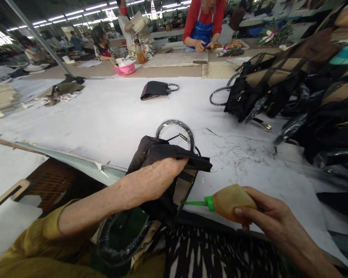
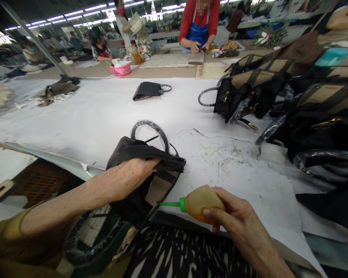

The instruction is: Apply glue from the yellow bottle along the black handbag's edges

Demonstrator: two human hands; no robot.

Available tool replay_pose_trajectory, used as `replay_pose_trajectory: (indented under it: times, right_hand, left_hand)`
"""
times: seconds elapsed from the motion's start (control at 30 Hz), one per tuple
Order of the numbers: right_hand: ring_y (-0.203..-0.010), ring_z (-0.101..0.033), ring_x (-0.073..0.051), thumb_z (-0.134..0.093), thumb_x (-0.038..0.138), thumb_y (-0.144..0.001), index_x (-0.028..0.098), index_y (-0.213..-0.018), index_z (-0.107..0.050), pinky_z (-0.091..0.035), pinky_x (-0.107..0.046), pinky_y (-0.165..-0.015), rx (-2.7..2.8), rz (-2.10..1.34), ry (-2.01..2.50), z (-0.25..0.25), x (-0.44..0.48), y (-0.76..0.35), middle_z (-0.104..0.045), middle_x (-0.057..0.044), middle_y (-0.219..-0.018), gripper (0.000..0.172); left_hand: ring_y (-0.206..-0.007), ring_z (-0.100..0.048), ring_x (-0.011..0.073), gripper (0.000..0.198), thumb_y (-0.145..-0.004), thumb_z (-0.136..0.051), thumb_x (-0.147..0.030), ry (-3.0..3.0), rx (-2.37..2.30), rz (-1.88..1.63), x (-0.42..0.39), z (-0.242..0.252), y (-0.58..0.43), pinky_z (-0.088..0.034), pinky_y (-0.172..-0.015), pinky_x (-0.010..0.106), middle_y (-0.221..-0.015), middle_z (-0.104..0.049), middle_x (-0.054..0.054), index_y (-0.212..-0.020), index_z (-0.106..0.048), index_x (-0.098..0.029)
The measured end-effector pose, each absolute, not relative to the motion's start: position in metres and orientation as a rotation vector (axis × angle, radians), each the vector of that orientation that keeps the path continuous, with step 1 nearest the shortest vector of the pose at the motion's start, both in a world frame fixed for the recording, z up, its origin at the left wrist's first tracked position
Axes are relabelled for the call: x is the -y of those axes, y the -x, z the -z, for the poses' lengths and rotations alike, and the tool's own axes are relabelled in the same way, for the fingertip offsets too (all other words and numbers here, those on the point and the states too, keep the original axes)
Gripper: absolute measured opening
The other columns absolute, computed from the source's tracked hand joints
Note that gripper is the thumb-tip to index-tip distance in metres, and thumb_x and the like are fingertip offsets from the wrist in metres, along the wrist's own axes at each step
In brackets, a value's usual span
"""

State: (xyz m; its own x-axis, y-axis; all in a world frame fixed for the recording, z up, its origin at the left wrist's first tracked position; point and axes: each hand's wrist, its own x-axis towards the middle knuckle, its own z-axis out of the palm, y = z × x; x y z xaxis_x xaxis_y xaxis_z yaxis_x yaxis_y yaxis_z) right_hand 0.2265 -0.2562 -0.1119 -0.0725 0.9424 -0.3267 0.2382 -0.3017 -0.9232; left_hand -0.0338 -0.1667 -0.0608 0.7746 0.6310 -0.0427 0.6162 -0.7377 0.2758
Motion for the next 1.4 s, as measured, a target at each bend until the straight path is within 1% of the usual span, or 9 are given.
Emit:
replay_pose_trajectory:
  times: [0.1,0.3,0.4,0.57,0.73,0.87,1.03,1.17,1.4]
  right_hand:
    - [-0.052,-0.051,-0.016,-0.066,0.041,-0.064,0.016,-0.074,-0.061,-0.046,-0.024,-0.043,1.242,-1.443,1.596,0.108,0.259,-0.221,-0.059,-0.004,-0.064,0.027]
    - [-0.055,-0.052,-0.017,-0.065,0.043,-0.065,0.016,-0.089,-0.065,-0.045,-0.025,-0.043,1.214,-1.487,1.586,0.111,0.269,-0.219,-0.061,-0.006,-0.072,0.036]
    - [-0.049,-0.049,-0.014,-0.065,0.041,-0.068,0.016,-0.090,-0.066,-0.043,-0.023,-0.042,1.222,-1.508,1.533,0.113,0.275,-0.218,-0.059,-0.004,-0.065,0.034]
    - [-0.049,-0.049,-0.014,-0.066,0.038,-0.068,0.016,-0.088,-0.066,-0.043,-0.022,-0.043,1.210,-1.567,1.499,0.111,0.282,-0.217,-0.059,-0.003,-0.063,0.030]
    - [-0.051,-0.050,-0.014,-0.067,0.043,-0.071,0.016,-0.096,-0.065,-0.044,-0.023,-0.045,1.134,-1.577,1.513,0.115,0.286,-0.219,-0.059,-0.003,-0.065,0.037]
    - [-0.051,-0.049,-0.014,-0.065,0.047,-0.074,0.018,-0.103,-0.063,-0.043,-0.024,-0.046,1.031,-1.605,1.517,0.125,0.290,-0.221,-0.061,-0.003,-0.070,0.041]
    - [-0.052,-0.048,-0.013,-0.064,0.050,-0.075,0.019,-0.102,-0.064,-0.041,-0.023,-0.046,0.956,-1.649,1.496,0.134,0.295,-0.222,-0.060,-0.003,-0.071,0.041]
    - [-0.054,-0.048,-0.013,-0.065,0.051,-0.073,0.016,-0.102,-0.062,-0.042,-0.023,-0.047,0.958,-1.667,1.509,0.128,0.297,-0.216,-0.060,-0.003,-0.070,0.045]
    - [-0.049,-0.042,-0.010,-0.070,0.050,-0.066,0.015,-0.089,-0.063,-0.034,-0.019,-0.041,0.740,-1.624,1.543,0.113,0.304,-0.197,-0.055,-0.001,-0.062,0.042]
  left_hand:
    - [-0.094,-0.060,0.0185,0.041,-0.084,-0.037,-0.002,-2.717,-0.981,-0.073,0.166,0.063,0.034,-0.047,-0.076,0.026,-0.102,-0.059,0.005,-0.120,-0.037,-0.020]
    - [-0.088,-0.059,0.0200,0.036,-0.084,-0.042,-0.008,-2.750,-1.035,0.004,0.166,0.064,0.032,-0.046,-0.069,0.027,-0.098,-0.059,0.006,-0.118,-0.040,-0.019]
    - [-0.088,-0.059,0.0197,0.037,-0.084,-0.041,-0.007,-2.747,-1.047,0.022,0.166,0.062,0.032,-0.046,-0.070,0.027,-0.097,-0.058,0.006,-0.120,-0.039,-0.019]
    - [-0.085,-0.059,0.0201,0.034,-0.085,-0.042,-0.010,-2.777,-1.066,0.031,0.168,0.059,0.030,-0.046,-0.067,0.027,-0.096,-0.059,0.006,-0.118,-0.039,-0.020]
    - [-0.084,-0.059,0.0213,0.031,-0.085,-0.043,-0.012,-2.813,-1.084,0.021,0.167,0.057,0.029,-0.046,-0.067,0.028,-0.094,-0.058,0.005,-0.114,-0.040,-0.021]
    - [-0.086,-0.059,0.0208,0.033,-0.085,-0.041,-0.010,-2.753,-1.096,0.061,0.166,0.059,0.029,-0.046,-0.071,0.028,-0.097,-0.058,0.006,-0.117,-0.040,-0.021]
    - [-0.091,-0.059,0.0208,0.032,-0.087,-0.040,-0.011,-2.717,-1.095,0.077,0.166,0.058,0.028,-0.046,-0.080,0.030,-0.099,-0.058,0.009,-0.118,-0.042,-0.017]
    - [-0.088,-0.059,0.0198,0.032,-0.087,-0.040,-0.011,-2.730,-1.115,0.115,0.167,0.056,0.026,-0.047,-0.078,0.029,-0.098,-0.058,0.009,-0.118,-0.043,-0.016]
    - [-0.091,-0.060,0.0192,0.032,-0.086,-0.042,-0.010,-2.763,-1.114,0.085,0.166,0.055,0.027,-0.047,-0.076,0.027,-0.101,-0.059,0.008,-0.117,-0.044,-0.018]
